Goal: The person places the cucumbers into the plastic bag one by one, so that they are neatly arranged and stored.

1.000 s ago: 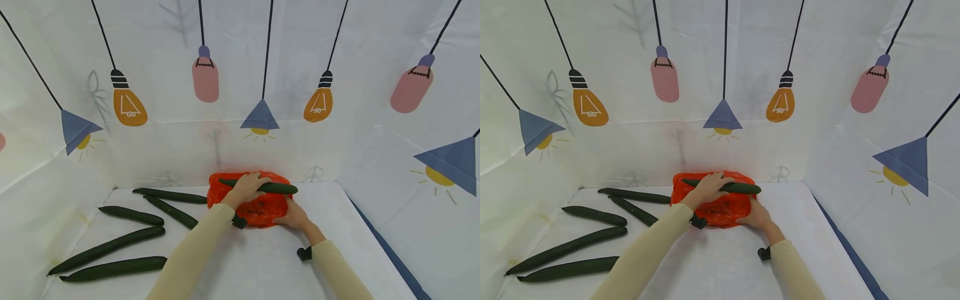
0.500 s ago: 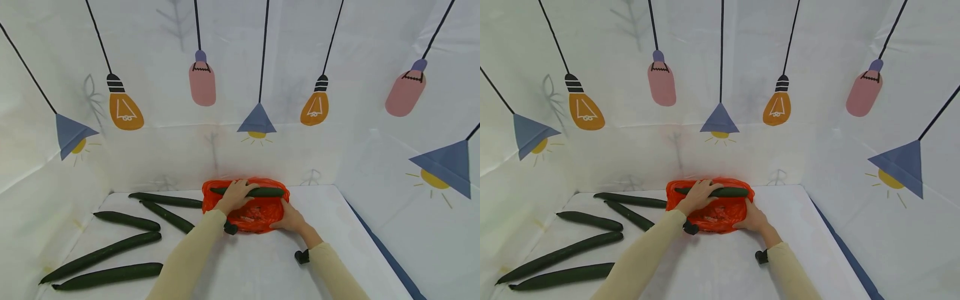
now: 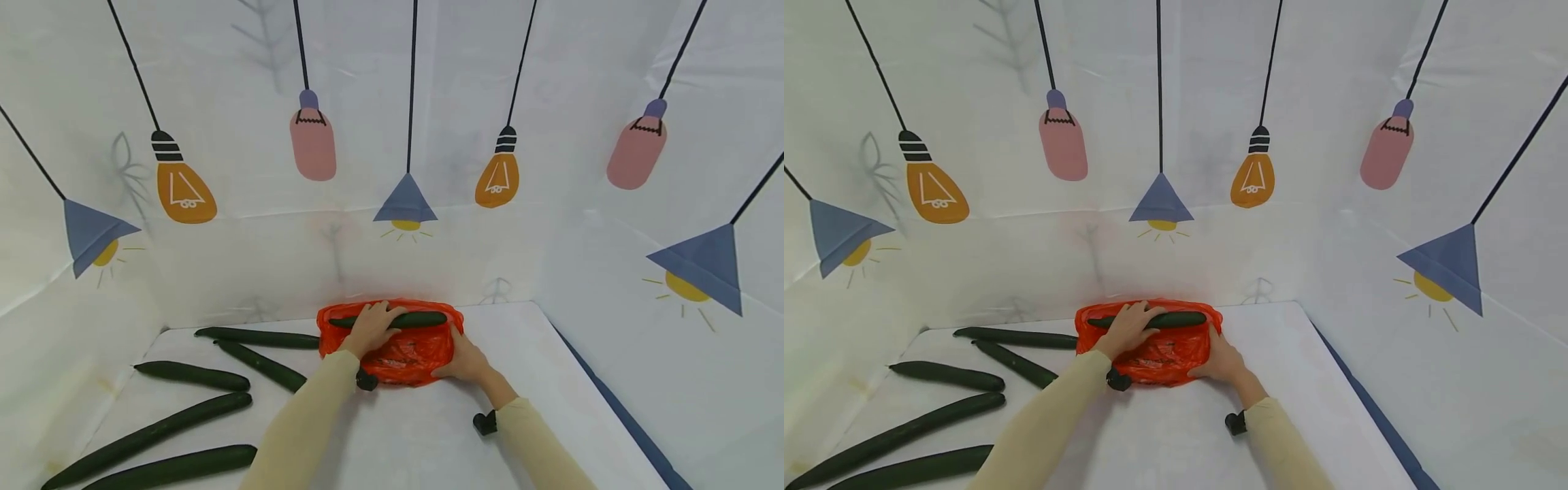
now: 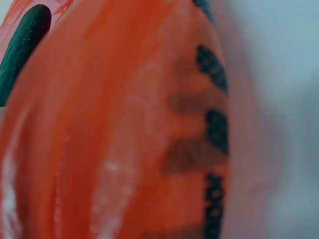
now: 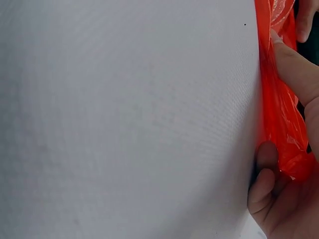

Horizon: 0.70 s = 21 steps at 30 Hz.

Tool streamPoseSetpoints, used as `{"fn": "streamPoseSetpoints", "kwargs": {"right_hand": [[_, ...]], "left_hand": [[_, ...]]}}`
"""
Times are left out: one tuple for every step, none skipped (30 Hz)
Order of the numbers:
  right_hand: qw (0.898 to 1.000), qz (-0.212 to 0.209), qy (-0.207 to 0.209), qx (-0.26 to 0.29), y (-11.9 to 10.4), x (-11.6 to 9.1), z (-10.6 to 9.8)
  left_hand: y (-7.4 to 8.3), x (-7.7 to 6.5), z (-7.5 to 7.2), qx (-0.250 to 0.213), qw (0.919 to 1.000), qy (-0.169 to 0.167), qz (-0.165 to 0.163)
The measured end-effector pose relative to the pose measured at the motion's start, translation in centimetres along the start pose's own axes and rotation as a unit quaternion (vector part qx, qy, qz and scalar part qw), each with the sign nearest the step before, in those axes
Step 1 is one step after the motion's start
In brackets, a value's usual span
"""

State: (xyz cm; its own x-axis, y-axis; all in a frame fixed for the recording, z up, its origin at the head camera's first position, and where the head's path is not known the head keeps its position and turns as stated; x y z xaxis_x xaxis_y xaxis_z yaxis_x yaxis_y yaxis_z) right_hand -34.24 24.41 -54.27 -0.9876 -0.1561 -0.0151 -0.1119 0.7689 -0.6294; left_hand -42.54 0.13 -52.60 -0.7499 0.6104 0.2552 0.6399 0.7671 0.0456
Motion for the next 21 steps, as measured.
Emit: {"fn": "streamPoseSetpoints", "kwargs": {"right_hand": [[1.000,-0.002,-0.001,-0.001,-0.1,0.0,0.0],[1.000,-0.002,-0.002,-0.001,-0.1,0.0,0.0],[1.000,-0.001,-0.001,0.001,-0.1,-0.1,0.0],[1.000,0.002,0.000,0.000,-0.1,-0.1,-0.1],[1.000,0.007,0.001,-0.004,0.0,-0.2,-0.1],[1.000,0.014,0.003,-0.007,0.0,-0.3,-0.2],[1.000,0.022,0.004,-0.010,0.1,-0.4,-0.2],[0.999,0.030,0.005,-0.012,0.2,-0.5,-0.3],[0.999,0.034,0.007,-0.012,0.3,-0.6,-0.3],[0.999,0.036,0.005,-0.013,0.3,-0.7,-0.3],[0.999,0.037,0.003,-0.013,0.4,-0.7,-0.3],[0.999,0.036,0.002,-0.010,0.3,-0.7,-0.3],[0.999,0.033,0.001,-0.011,0.3,-0.7,-0.3],[1.000,0.028,0.001,-0.010,0.3,-0.6,-0.2],[1.000,0.023,0.002,-0.010,0.3,-0.5,-0.1],[1.000,0.022,0.001,-0.009,0.2,-0.4,-0.1],[1.000,0.021,0.002,-0.011,0.2,-0.3,0.0],[1.000,0.020,0.002,-0.011,0.1,-0.2,0.1],[1.000,0.017,0.003,-0.011,0.1,-0.1,0.1],[1.000,0.016,0.002,-0.010,0.0,0.0,0.2],[1.000,0.015,0.001,-0.012,-0.1,0.1,0.3]], "left_hand": [[-0.1,0.0,0.0,0.002,1.0000,-0.002,-0.003],[-0.1,0.1,0.0,0.004,1.0000,-0.002,-0.005],[-0.1,0.2,0.0,0.005,1.0000,0.001,-0.005],[0.0,0.4,-0.1,0.005,1.0000,0.006,-0.003],[0.1,0.5,-0.1,0.004,0.9999,0.010,0.002],[0.2,0.7,-0.1,0.003,0.9999,0.013,0.008],[0.3,0.9,0.0,0.001,0.9997,0.018,0.017],[0.4,1.1,0.0,-0.003,0.9995,0.020,0.024],[0.5,1.3,0.0,-0.005,0.9994,0.019,0.028],[0.6,1.3,0.1,-0.005,0.9994,0.015,0.030],[0.6,1.3,0.2,-0.004,0.9995,0.009,0.029],[0.6,1.3,0.3,-0.002,0.9996,0.003,0.026],[0.6,1.2,0.4,0.000,0.9998,-0.002,0.022],[0.6,1.1,0.4,0.002,0.9998,-0.007,0.017],[0.5,1.0,0.5,0.005,0.9998,-0.010,0.014],[0.4,0.9,0.6,0.007,0.9999,-0.010,0.011],[0.3,0.8,0.7,0.007,0.9999,-0.008,0.010],[0.3,0.7,0.7,0.007,0.9999,-0.007,0.009],[0.3,0.7,0.8,0.005,0.9999,-0.005,0.008],[0.3,0.6,0.8,0.003,1.0000,-0.001,0.008],[0.3,0.6,0.7,0.000,1.0000,0.001,0.007]]}}
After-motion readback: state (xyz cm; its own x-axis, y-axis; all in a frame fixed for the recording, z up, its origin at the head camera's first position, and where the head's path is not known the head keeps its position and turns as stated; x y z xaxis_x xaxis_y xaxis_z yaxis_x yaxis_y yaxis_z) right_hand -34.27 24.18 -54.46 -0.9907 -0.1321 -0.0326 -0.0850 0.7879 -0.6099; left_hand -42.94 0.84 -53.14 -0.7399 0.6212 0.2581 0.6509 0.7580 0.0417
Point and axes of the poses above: each hand's wrist, its own x-axis towards the middle knuckle, its own z-axis out of the palm, y = z × x, the point moved 1 cm from there along x, towards the middle knuckle, and after that the axes turned 1 degree about x, right-handed, at the moved point
